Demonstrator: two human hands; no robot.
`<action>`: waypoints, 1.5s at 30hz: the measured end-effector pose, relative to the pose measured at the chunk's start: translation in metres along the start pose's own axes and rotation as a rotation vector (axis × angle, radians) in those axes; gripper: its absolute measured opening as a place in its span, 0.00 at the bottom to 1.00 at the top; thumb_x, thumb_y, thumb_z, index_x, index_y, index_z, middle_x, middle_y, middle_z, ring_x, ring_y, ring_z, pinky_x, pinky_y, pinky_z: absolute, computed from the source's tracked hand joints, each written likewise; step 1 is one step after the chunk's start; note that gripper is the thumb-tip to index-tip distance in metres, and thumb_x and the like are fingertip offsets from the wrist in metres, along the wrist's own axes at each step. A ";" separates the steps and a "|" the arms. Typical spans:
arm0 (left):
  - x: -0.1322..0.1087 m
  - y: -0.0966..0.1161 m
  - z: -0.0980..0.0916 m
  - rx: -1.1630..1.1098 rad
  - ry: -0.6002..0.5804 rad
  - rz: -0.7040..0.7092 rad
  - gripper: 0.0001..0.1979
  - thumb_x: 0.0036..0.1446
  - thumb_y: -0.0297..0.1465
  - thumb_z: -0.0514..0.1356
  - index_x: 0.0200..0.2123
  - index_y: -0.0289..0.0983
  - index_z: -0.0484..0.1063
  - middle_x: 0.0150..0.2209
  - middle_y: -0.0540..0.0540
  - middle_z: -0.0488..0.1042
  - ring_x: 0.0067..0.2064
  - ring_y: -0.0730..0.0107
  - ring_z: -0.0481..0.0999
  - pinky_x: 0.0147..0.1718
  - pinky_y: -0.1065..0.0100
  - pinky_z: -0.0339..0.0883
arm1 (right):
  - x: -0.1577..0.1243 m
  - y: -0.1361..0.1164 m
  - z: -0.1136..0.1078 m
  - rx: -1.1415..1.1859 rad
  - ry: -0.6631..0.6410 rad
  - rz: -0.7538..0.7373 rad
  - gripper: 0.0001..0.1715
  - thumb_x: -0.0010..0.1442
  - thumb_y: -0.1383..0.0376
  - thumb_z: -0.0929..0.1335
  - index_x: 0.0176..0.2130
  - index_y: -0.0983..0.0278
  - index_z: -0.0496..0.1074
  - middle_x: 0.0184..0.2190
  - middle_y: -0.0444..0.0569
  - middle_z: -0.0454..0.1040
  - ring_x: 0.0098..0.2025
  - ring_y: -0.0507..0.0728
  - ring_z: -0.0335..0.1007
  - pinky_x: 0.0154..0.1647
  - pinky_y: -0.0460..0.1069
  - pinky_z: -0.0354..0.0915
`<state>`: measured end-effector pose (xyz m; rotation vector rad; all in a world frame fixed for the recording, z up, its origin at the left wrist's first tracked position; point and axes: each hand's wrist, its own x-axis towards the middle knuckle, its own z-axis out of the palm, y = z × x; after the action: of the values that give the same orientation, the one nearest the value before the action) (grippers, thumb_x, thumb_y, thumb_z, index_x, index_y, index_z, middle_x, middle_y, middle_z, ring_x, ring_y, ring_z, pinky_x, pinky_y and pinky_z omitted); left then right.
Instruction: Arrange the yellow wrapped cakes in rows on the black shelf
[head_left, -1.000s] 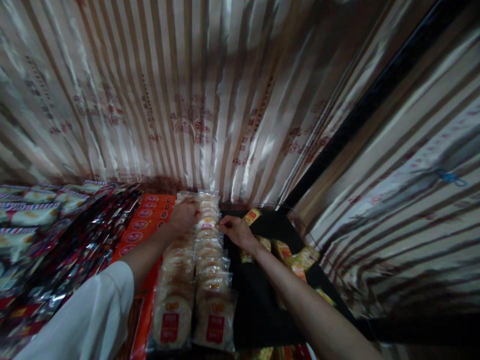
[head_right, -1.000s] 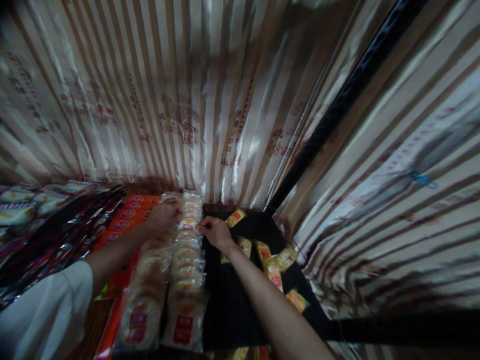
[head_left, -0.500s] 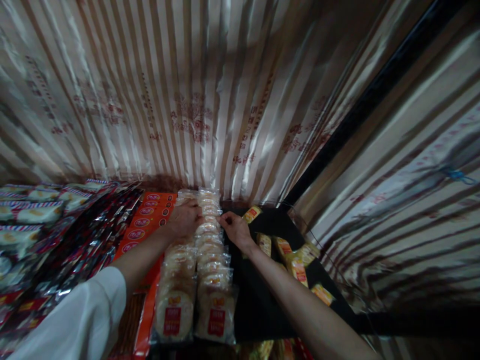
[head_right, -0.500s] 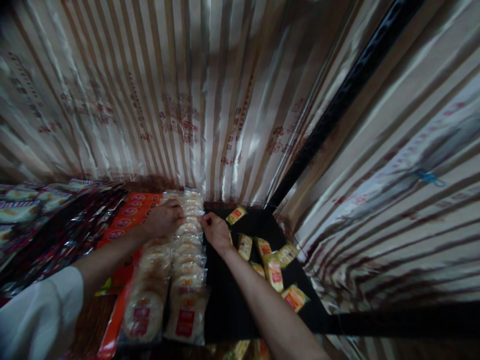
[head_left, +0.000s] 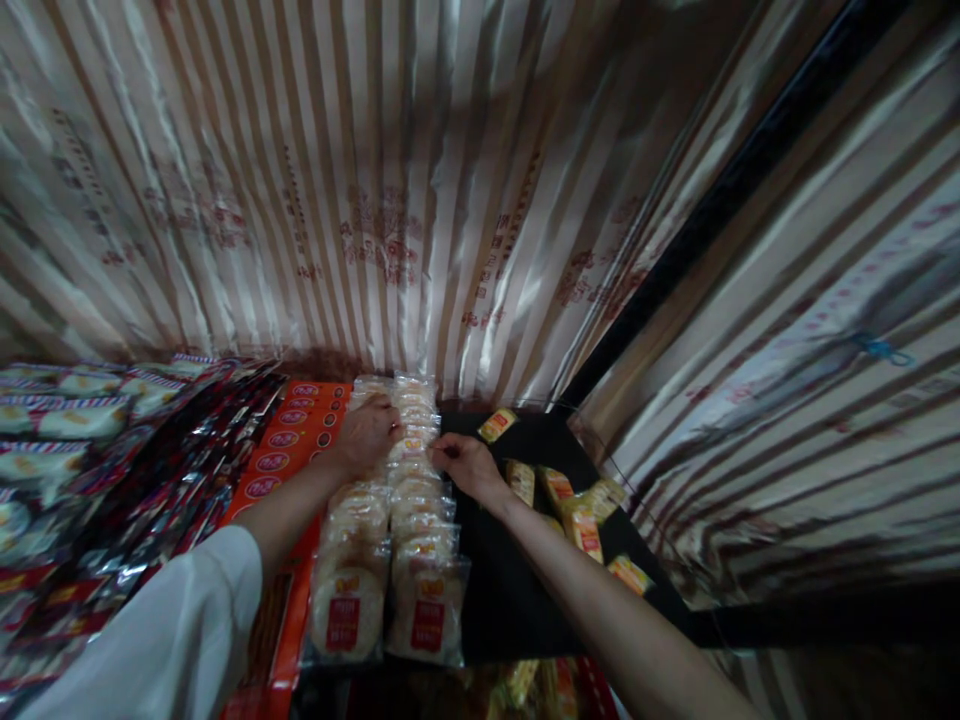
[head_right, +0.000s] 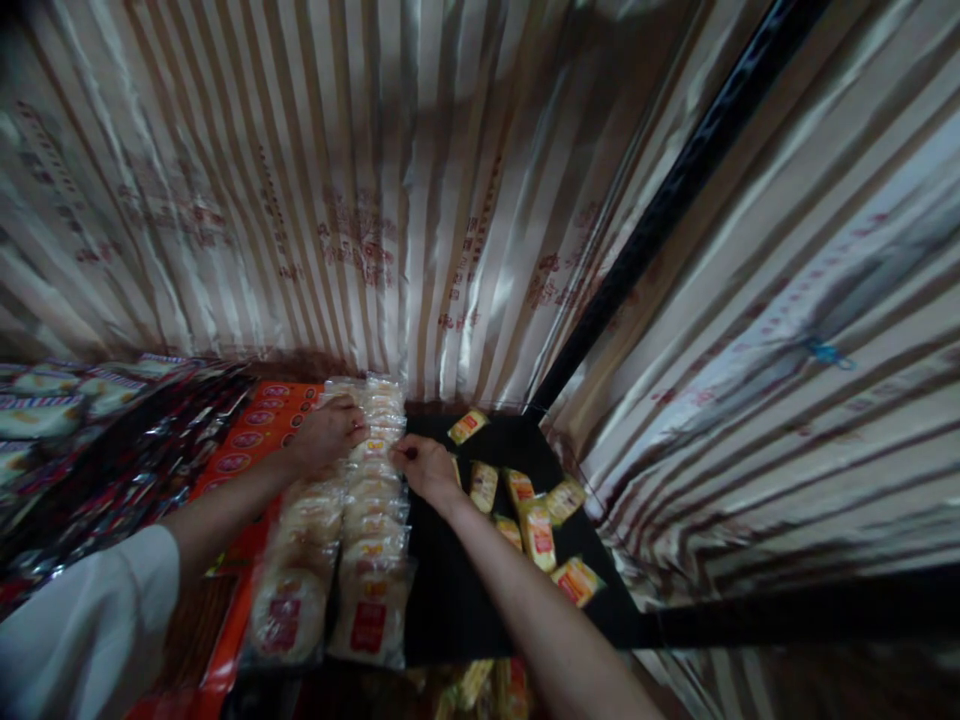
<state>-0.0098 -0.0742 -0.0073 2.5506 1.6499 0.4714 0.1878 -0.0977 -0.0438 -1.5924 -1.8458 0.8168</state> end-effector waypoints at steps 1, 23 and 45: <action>-0.001 0.001 -0.002 -0.007 0.016 -0.003 0.09 0.57 0.33 0.53 0.32 0.37 0.72 0.39 0.44 0.71 0.44 0.66 0.70 0.40 0.67 0.66 | 0.001 0.000 0.002 0.017 0.032 0.012 0.09 0.53 0.59 0.66 0.30 0.60 0.74 0.27 0.42 0.75 0.29 0.52 0.69 0.32 0.45 0.62; -0.016 0.011 -0.006 0.028 -0.052 -0.014 0.06 0.55 0.33 0.55 0.32 0.37 0.70 0.41 0.44 0.70 0.46 0.64 0.70 0.40 0.66 0.66 | -0.021 -0.007 -0.011 -0.017 -0.047 0.085 0.10 0.50 0.57 0.69 0.30 0.61 0.71 0.28 0.43 0.74 0.29 0.52 0.69 0.31 0.45 0.59; -0.025 0.013 -0.010 -0.061 -0.061 -0.023 0.08 0.54 0.37 0.57 0.34 0.39 0.70 0.42 0.46 0.69 0.47 0.65 0.69 0.41 0.66 0.66 | -0.028 -0.010 -0.015 -0.092 0.010 0.110 0.21 0.55 0.49 0.63 0.25 0.62 0.70 0.23 0.44 0.72 0.27 0.53 0.67 0.27 0.46 0.57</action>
<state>-0.0111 -0.1035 -0.0005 2.4741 1.6169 0.4314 0.1962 -0.1256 -0.0274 -1.7652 -1.8262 0.7792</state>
